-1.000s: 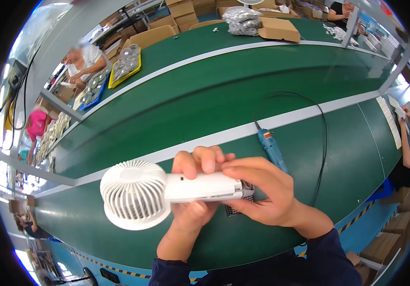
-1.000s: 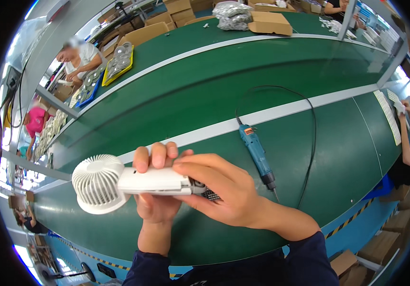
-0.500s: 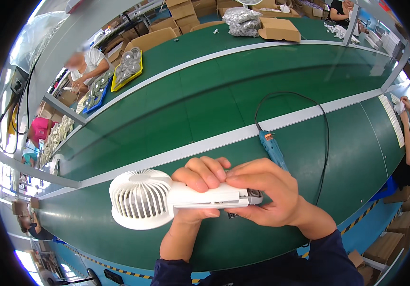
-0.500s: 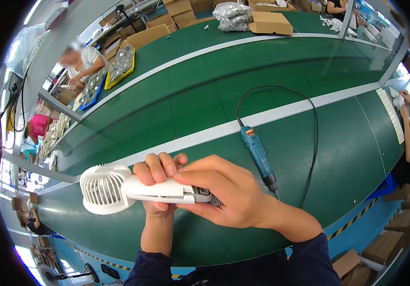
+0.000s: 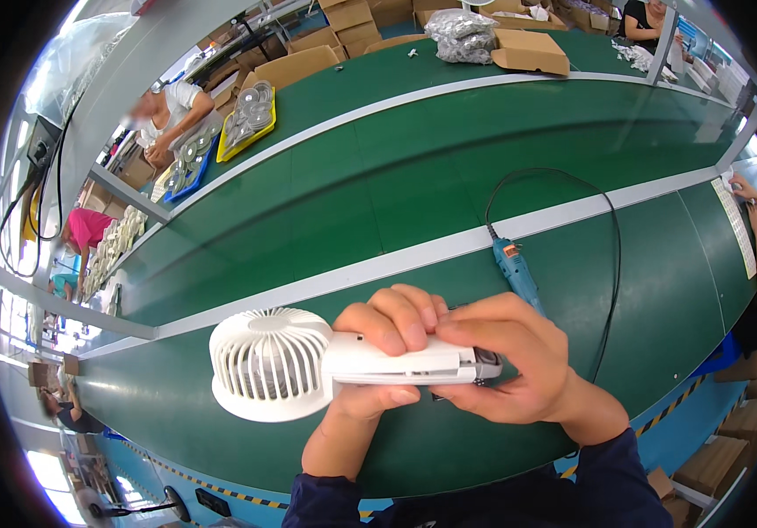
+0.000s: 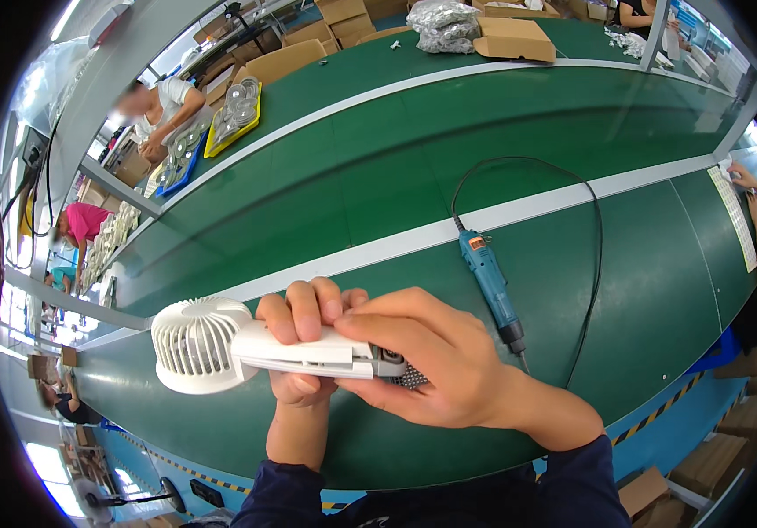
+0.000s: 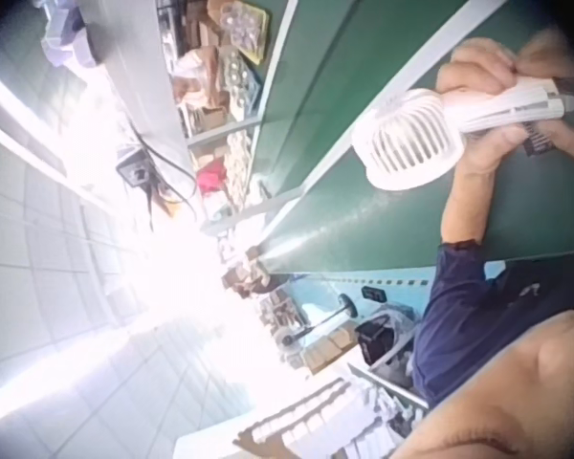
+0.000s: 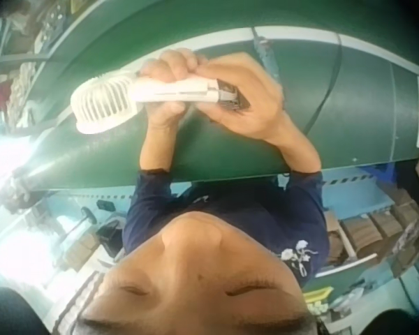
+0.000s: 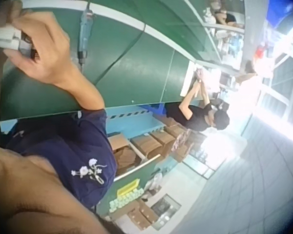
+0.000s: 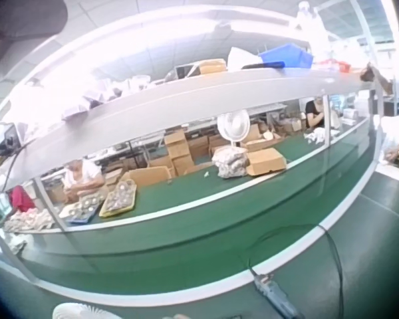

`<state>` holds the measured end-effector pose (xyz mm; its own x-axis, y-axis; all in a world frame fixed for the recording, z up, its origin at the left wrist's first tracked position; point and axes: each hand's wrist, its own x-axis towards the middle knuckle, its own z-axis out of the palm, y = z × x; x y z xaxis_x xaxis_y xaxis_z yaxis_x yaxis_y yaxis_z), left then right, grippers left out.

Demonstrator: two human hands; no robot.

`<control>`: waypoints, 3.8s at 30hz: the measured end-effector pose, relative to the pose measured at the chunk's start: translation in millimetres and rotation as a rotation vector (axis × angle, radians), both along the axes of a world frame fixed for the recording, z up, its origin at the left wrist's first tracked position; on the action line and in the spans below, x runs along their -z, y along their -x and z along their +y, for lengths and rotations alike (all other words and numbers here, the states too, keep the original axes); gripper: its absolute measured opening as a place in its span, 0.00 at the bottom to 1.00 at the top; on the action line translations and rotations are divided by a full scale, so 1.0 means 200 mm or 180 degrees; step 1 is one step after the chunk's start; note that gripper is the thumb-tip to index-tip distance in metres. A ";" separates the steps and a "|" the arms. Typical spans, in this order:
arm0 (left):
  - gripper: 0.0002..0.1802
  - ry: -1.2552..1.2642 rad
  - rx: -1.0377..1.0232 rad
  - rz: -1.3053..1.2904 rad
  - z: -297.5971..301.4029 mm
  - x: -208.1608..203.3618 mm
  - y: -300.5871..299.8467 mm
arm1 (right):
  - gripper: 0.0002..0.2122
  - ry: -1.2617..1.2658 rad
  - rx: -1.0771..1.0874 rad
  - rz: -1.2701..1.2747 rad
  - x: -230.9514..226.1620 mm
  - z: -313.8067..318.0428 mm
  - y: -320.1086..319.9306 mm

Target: Assembling a small handheld electric fan using an electric screwdriver at an assembly line.

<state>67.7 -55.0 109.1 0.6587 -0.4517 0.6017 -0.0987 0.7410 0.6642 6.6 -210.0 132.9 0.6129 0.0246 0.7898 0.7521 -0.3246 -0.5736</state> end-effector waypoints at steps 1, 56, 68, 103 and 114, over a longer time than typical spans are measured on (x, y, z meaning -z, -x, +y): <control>0.22 -0.0097 -0.0085 0.0082 0.00 -0.01 0.01 | 0.22 -0.0033 -0.0018 0.0060 0.00 0.00 0.00; 0.36 -0.1409 -0.0063 0.1441 0.17 0.06 0.22 | 0.22 -0.0523 -0.0813 0.2515 0.15 0.07 0.10; 0.39 -0.2135 0.0584 0.3182 0.43 0.20 0.77 | 0.24 -0.0926 -0.1835 0.4918 0.32 0.24 0.54; 0.40 -0.1416 0.0434 0.3821 0.48 0.33 0.74 | 0.32 -0.0435 -0.2178 0.4667 0.33 0.25 0.49; 0.47 0.0340 0.0156 0.3529 0.42 0.52 0.85 | 0.18 -0.0847 -0.0592 0.4281 0.33 0.35 0.66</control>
